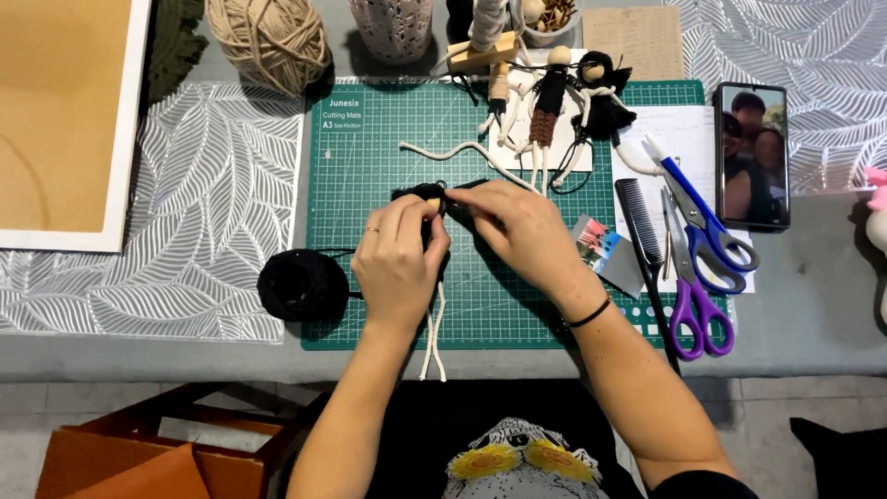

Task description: Assembling and detailing small handmade dolls using yarn, scissors, and a comb.

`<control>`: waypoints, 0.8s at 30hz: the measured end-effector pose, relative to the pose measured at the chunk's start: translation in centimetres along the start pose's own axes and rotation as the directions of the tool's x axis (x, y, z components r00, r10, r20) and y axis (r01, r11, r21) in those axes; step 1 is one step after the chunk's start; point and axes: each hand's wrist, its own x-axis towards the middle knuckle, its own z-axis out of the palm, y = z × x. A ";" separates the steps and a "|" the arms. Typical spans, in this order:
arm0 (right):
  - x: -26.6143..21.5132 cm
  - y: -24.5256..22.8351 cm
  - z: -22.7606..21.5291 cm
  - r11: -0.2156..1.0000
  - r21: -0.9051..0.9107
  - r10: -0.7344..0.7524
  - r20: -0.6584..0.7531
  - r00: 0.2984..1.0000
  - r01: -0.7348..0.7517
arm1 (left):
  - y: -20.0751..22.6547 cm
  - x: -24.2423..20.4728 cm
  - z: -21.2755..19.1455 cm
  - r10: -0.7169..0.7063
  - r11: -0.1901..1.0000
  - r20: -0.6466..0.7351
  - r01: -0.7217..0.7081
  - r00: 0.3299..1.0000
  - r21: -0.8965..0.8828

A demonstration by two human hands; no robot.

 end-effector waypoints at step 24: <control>-13.6 -2.8 -5.4 0.933 0.294 0.313 -0.372 0.874 -0.209 | 3.7 -1.0 -3.5 0.208 0.645 0.253 0.062 0.945 -0.762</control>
